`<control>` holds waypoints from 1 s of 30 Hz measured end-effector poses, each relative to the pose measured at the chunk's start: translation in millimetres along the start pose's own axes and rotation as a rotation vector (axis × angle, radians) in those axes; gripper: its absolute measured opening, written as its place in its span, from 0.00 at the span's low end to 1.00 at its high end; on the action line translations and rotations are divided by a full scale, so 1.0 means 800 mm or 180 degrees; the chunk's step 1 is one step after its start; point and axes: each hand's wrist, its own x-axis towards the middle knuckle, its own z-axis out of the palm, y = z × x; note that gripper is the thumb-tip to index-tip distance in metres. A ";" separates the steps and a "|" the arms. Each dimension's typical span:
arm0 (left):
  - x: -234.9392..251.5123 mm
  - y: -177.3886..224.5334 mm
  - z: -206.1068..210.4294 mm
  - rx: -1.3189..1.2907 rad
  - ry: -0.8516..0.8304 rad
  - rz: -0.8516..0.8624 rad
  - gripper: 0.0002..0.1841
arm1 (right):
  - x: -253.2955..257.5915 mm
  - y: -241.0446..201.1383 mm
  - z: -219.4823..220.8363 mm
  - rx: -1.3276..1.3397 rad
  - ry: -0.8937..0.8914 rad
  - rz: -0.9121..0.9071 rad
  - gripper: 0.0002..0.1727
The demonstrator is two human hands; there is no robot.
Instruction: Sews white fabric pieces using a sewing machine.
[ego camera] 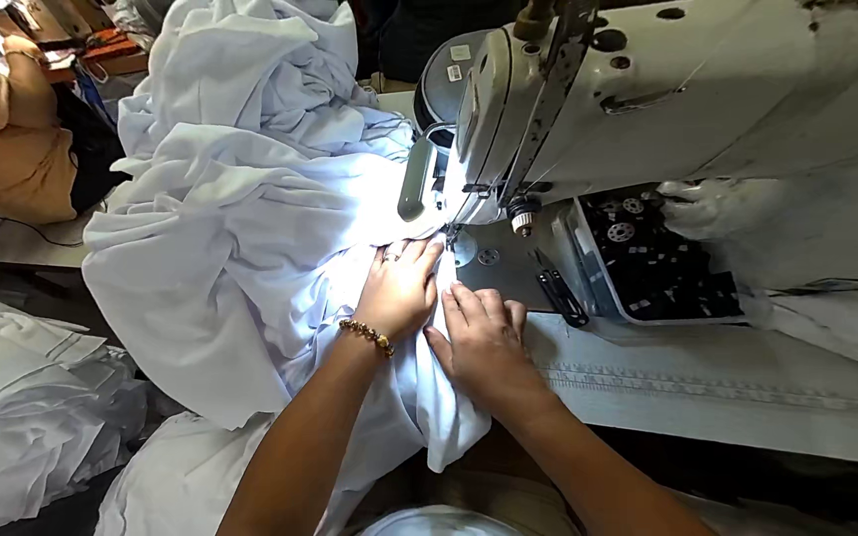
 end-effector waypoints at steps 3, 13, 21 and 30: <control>-0.079 -0.001 -0.006 -0.0150 0.1102 0.0317 0.16 | -0.002 0.003 0.000 0.0022 0.0015 -0.0008 0.32; -0.335 -0.059 0.097 -0.1647 0.1168 -0.2336 0.43 | -0.003 0.002 0.003 -0.0007 0.0201 -0.0058 0.35; -0.301 0.006 -0.106 -0.1767 0.1892 -0.1999 0.15 | -0.006 -0.002 0.002 -0.0015 0.0199 0.0059 0.34; -0.104 -0.114 -0.233 0.1644 0.1796 0.0021 0.21 | 0.016 -0.043 -0.005 -0.0127 -0.0194 0.0500 0.39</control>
